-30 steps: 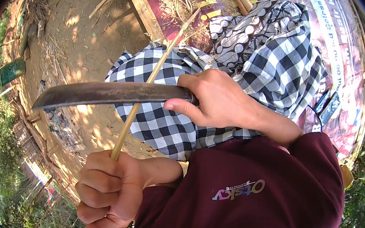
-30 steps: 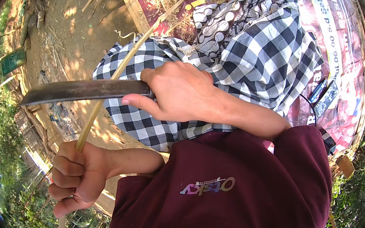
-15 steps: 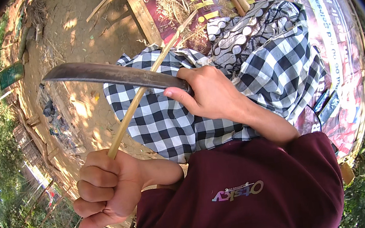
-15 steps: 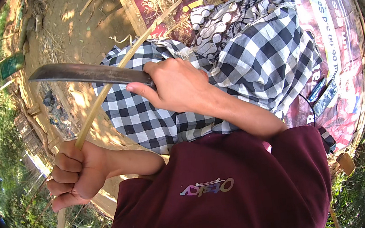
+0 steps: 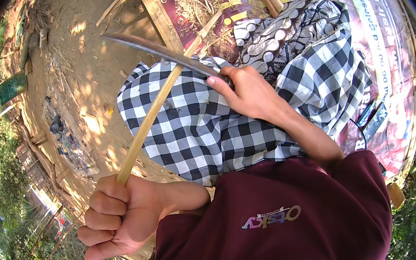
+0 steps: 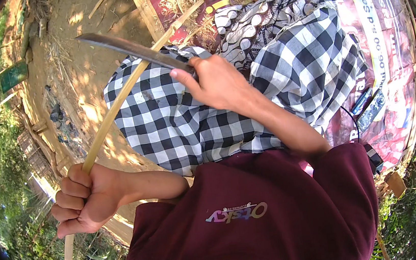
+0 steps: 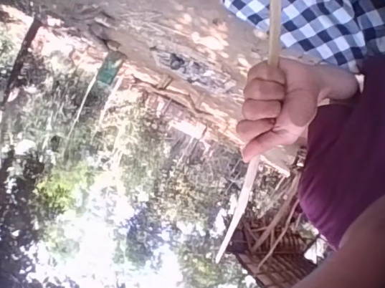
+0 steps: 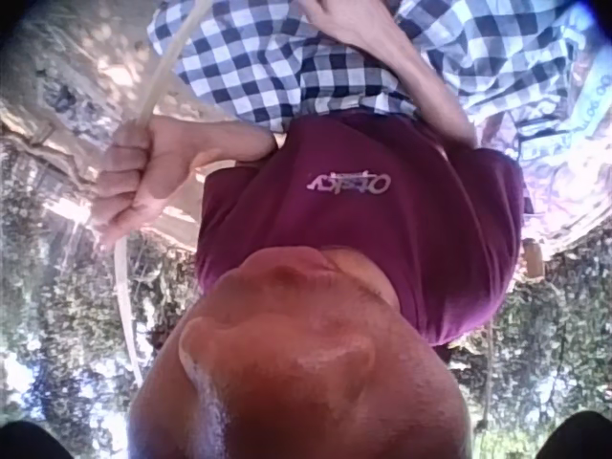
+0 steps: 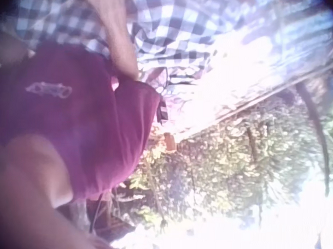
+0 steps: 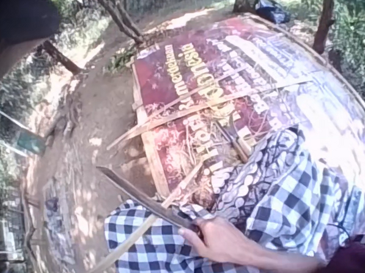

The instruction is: The person uses a large blade to shave a thin strip of bamboo by hand while seated.

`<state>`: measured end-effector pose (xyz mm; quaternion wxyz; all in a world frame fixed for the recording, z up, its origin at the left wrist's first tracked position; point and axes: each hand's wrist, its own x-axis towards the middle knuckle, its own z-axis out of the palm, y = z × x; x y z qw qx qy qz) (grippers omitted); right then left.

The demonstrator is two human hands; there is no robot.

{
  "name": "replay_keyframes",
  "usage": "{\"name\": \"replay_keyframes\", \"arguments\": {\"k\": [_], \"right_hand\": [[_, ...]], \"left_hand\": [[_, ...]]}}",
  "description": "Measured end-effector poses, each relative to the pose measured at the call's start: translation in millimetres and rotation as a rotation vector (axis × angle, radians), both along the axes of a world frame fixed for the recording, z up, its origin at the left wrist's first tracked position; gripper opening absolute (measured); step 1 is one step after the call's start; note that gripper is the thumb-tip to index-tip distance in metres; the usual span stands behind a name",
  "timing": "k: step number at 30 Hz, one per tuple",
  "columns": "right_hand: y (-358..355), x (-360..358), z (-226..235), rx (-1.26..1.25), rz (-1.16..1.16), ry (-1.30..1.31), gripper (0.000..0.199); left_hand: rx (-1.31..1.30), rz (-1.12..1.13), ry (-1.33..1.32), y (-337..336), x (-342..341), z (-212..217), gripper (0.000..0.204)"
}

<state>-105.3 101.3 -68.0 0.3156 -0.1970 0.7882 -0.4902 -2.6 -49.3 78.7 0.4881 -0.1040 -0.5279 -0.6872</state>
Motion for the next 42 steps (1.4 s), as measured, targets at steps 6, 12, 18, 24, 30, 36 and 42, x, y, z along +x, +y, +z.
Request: {"name": "replay_keyframes", "arguments": {"k": [6,12,18,24,30,36,42], "right_hand": [[-2.6,13.7,20.5,-0.239,0.075,0.283,0.056],[-4.0,-5.8,-10.5,-0.178,-0.068,0.166,0.057],[1.3,10.1,15.3,-0.224,0.034,0.292,0.059],[-8.8,-6.4,-28.8,-0.122,-0.146,0.229,0.055],[-6.0,4.5,8.2,-0.112,-0.013,0.275,0.058],[-6.4,-2.9,-3.8,-0.187,-0.01,0.391,0.057],[-5.3,-17.2,-10.5,0.075,-0.063,0.293,0.061]], "left_hand": [[-0.221,-0.141,-0.026,-3.4,-2.6,4.2,0.054],[-0.211,-0.15,-0.04,-4.7,0.6,0.5,0.055],[-0.202,-0.15,-0.04,-7.6,-3.2,2.4,0.055],[-0.222,-0.19,-0.022,-1.1,-11.1,2.9,0.055],[-0.171,-0.188,-0.02,-13.4,-3.4,4.6,0.055],[-0.217,-0.177,-0.008,5.3,-13.5,2.1,0.056],[-0.171,-0.181,0.017,-5.4,-6.4,-0.7,0.057]]}}
